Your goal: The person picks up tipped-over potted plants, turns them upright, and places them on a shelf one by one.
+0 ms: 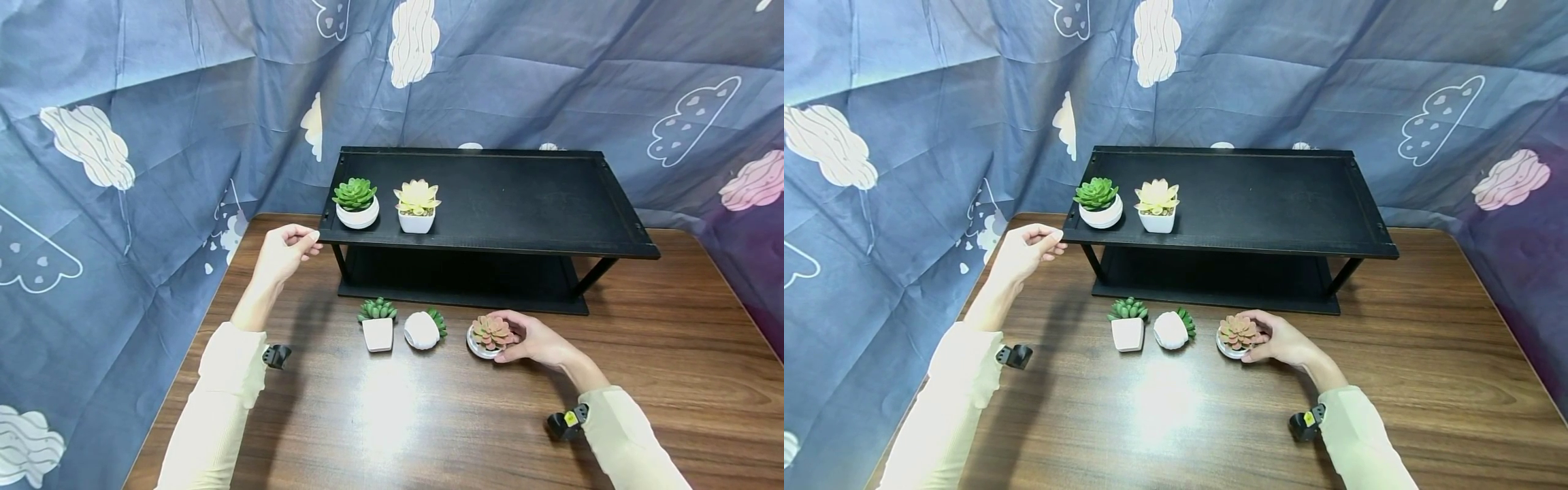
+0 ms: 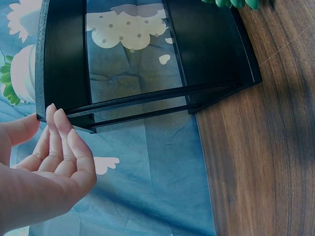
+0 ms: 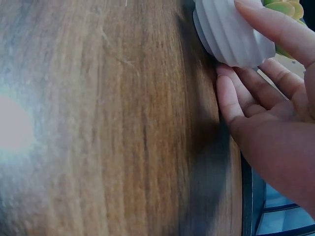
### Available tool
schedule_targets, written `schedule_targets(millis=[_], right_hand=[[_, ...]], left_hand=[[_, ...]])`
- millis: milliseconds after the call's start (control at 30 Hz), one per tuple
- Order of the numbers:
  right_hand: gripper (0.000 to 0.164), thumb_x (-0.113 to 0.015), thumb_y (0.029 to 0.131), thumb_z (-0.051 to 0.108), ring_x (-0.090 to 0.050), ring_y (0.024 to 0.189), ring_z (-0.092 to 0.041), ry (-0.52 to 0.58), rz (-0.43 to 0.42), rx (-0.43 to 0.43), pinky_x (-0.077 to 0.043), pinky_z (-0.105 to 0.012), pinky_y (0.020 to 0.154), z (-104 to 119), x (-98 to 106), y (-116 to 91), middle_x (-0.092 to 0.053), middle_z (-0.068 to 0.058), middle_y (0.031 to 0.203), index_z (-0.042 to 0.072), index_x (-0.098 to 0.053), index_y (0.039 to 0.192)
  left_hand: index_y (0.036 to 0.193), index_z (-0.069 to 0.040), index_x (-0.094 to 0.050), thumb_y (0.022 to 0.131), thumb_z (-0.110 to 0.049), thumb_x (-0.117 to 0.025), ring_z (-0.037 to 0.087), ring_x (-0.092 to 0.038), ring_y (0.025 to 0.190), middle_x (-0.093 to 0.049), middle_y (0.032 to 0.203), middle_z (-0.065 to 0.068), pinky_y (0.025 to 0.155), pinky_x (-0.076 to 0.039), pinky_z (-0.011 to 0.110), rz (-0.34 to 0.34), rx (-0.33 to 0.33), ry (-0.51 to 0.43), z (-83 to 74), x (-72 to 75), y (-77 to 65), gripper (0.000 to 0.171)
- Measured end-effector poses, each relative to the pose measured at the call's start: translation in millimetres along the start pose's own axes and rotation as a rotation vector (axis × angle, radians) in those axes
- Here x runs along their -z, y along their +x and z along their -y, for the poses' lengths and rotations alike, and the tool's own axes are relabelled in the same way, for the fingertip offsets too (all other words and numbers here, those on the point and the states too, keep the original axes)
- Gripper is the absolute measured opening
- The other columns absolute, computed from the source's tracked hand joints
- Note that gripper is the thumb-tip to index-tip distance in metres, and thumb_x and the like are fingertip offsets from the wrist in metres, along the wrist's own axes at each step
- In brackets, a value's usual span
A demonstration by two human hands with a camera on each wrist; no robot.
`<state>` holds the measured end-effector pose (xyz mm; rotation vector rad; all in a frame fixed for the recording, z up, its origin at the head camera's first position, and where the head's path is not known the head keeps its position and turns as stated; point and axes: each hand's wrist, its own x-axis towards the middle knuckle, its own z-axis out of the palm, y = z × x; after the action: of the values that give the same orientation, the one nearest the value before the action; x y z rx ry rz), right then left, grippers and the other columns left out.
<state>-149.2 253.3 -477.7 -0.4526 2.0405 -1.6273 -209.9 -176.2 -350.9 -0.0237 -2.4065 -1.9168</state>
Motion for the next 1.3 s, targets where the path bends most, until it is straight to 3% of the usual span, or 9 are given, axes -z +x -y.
schedule_targets(millis=[433,767,1067,1300], right_hand=[[0.072,-0.079,0.064,0.0,-0.053,0.101,-0.006,-0.043,-0.056,0.026,-0.041,-0.018,0.083,-5.6,-3.7,-1.0,-0.057,0.0,0.114,-0.005,-0.043,0.126],[0.068,-0.078,0.066,-0.001,-0.053,0.099,-0.005,-0.056,-0.098,0.034,-0.041,-0.017,0.083,-4.0,-7.2,-0.4,-0.056,-0.005,0.114,-0.006,-0.044,0.125],[0.068,-0.078,0.067,0.0,-0.052,0.1,-0.004,-0.058,-0.116,0.027,-0.041,-0.016,0.083,-1.5,-8.4,-0.7,-0.052,-0.015,0.119,-0.006,-0.044,0.125],[0.069,-0.08,0.065,0.001,-0.053,0.098,-0.005,-0.077,-0.131,0.015,-0.042,-0.017,0.081,-1.0,-7.2,-1.6,-0.056,-0.01,0.116,-0.006,-0.046,0.124]], left_hand=[[0.1,0.016,-0.056,0.089,-0.004,-0.056,-0.001,-0.059,0.057,-0.063,0.064,-0.006,0.054,-0.045,0.015,0.0,-0.002,-0.005,0.8,-0.7,0.6,0.022],[0.099,0.016,-0.055,0.089,-0.003,-0.056,0.001,-0.06,0.058,-0.066,0.068,0.003,0.054,-0.045,0.015,0.001,-0.004,-0.013,-0.5,-0.8,0.6,0.021],[0.099,0.017,-0.055,0.089,-0.003,-0.056,0.0,-0.059,0.057,-0.066,0.068,0.002,0.054,-0.046,0.015,-0.001,-0.012,-0.004,-0.3,0.2,1.0,0.022],[0.1,0.016,-0.055,0.089,-0.004,-0.056,0.001,-0.06,0.058,-0.066,0.067,0.001,0.054,-0.046,0.015,0.003,-0.002,-0.006,0.4,0.0,0.9,0.023]])
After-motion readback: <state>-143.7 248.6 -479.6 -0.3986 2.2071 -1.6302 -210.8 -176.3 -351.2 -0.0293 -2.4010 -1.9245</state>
